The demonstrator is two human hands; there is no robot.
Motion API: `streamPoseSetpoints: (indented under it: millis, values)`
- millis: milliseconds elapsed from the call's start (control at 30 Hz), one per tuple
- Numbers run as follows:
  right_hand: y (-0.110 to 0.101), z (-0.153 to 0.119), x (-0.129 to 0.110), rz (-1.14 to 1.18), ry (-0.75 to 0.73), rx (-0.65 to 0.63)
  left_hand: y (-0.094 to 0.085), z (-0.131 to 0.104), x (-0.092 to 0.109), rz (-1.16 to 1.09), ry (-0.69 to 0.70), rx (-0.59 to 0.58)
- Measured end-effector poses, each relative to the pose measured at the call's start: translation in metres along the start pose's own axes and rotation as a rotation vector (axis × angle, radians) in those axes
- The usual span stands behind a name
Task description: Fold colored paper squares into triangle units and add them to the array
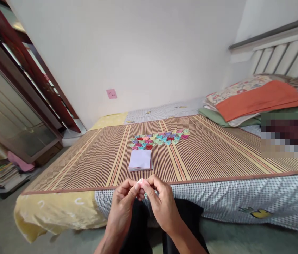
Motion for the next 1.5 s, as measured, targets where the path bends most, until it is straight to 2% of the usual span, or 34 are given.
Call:
streamPoseSetpoints:
  millis: [133,333,500,600,667,833,1067,1200,1367,1500]
  values:
    - [0.001,0.018,0.016,0.074,0.040,-0.034,-0.003,0.023,0.000,-0.040,-0.003,0.004]
    - [0.006,0.040,0.047,0.007,0.038,0.000,-0.012,0.062,-0.006,-0.070,-0.007,0.016]
    - [0.002,0.078,0.061,-0.116,0.004,-0.041,-0.016,0.100,0.018,0.080,0.032,-0.025]
    - [0.004,0.106,0.067,-0.141,-0.039,-0.122,-0.018,0.127,0.035,0.102,0.068,-0.062]
    - [0.004,0.123,0.073,-0.176,-0.078,-0.126,-0.019,0.145,0.043,0.106,0.089,-0.081]
    - [0.010,0.153,0.093,-0.220,-0.149,-0.111,-0.026,0.177,0.051,0.089,0.227,-0.021]
    - [0.017,0.159,0.120,-0.091,-0.083,-0.210,-0.043,0.196,0.031,-0.055,0.129,0.007]
    - [0.013,0.156,0.130,-0.075,-0.015,-0.235,-0.053,0.200,0.027,-0.032,0.080,0.000]
    - [0.004,0.162,0.125,-0.130,-0.071,-0.097,-0.058,0.197,0.033,0.048,0.080,-0.020]
    - [0.010,0.162,0.117,-0.140,-0.101,-0.117,-0.054,0.195,0.034,0.111,0.113,-0.036]
Point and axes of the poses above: each hand's wrist, its own z-axis towards the middle knuckle, its own y-axis out of the palm, x = y × z, the point moved 5 cm from there along z, towards the middle knuckle, and after that the axes turned 14 degrees about -y, right-handed, at the moved point
